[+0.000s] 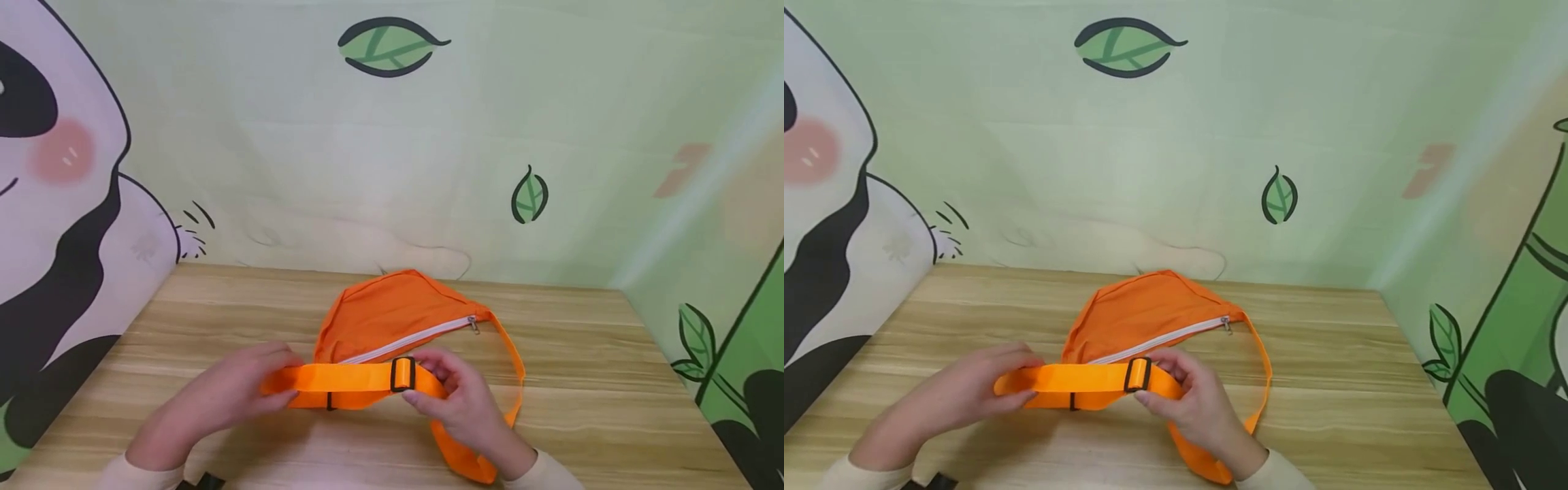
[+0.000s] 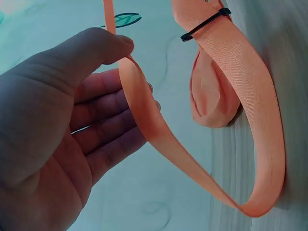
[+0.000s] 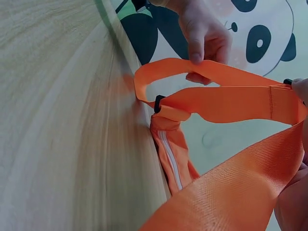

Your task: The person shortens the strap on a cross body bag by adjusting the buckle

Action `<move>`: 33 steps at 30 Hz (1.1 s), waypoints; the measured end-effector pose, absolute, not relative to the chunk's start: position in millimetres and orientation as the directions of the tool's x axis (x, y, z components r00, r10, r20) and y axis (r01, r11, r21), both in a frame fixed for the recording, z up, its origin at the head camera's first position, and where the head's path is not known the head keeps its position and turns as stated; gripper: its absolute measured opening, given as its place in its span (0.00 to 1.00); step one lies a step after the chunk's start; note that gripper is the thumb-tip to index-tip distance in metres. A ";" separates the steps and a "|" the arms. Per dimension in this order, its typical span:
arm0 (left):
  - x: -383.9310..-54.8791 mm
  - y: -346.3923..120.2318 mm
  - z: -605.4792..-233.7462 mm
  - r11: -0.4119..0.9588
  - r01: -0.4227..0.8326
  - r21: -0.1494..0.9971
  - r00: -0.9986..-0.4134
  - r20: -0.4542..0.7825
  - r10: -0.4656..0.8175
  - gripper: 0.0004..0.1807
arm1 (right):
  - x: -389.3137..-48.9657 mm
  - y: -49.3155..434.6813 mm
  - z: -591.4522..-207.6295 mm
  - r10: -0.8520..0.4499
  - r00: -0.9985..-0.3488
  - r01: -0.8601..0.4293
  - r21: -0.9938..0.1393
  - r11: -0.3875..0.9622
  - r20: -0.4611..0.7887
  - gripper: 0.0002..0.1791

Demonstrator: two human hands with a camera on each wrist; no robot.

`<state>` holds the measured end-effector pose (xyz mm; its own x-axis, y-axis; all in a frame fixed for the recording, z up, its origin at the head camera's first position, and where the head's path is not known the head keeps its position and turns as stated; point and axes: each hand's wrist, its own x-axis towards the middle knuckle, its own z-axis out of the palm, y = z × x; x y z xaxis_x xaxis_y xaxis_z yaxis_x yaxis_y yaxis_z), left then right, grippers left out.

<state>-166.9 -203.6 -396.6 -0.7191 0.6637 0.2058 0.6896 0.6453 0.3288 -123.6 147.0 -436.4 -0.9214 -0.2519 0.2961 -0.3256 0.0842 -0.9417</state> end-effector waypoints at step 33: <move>-161.2 -132.5 -402.5 0.291 0.635 0.716 -0.710 0.392 0.585 0.20 | -115.4 133.7 -431.4 -0.279 -0.887 -0.448 -0.829 0.334 0.368 0.24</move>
<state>-161.2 -132.5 -402.5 -0.7101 0.5846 0.3924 0.6348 0.2905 0.7160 -115.4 133.7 -431.4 -0.8873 -0.2786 0.3676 -0.4484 0.3340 -0.8291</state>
